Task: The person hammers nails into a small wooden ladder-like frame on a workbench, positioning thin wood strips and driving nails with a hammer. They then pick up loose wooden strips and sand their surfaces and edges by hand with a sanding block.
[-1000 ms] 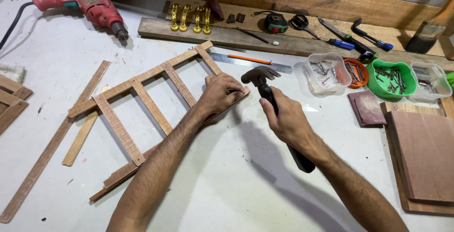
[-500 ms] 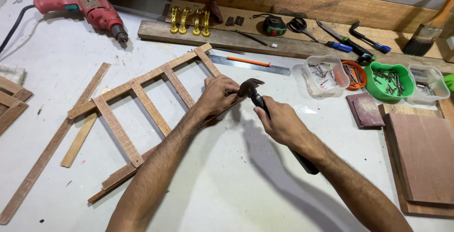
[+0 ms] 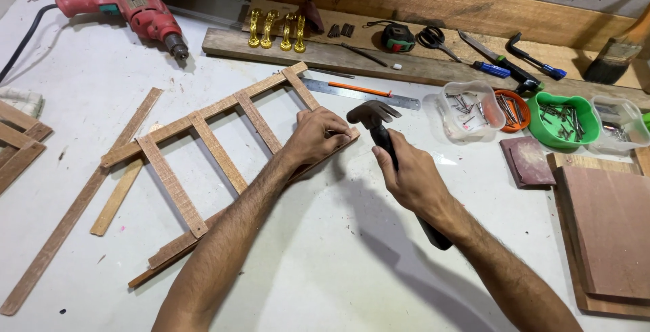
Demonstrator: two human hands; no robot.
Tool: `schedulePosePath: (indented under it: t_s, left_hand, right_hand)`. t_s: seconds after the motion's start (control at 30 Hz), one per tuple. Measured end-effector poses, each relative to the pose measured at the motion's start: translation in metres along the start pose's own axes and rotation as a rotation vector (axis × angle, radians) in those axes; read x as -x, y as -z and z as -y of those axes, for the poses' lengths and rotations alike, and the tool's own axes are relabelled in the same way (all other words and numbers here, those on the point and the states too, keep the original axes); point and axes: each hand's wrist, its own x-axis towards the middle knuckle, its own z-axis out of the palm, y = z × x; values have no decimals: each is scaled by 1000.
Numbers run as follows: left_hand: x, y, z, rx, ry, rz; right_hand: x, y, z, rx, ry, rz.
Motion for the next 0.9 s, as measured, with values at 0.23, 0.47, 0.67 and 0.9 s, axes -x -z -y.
schedulePosePath:
  t_s: [0.23,0.47,0.67,0.9]
  left_hand:
    - [-5,-10,16,-27,-30,-19]
    - [-7,-24,39,-14,-62,-22]
    - [-1,0,1,0,-34,-10]
    - [-6,-3,9,26,-8,7]
  right_hand:
    - [-10,0,0,104,-325,355]
    - [-11,-12,-11,98,-271,328]
    - [-6,4,0,65,-135,179]
    - [-12,-10,-10,124,-291,368]
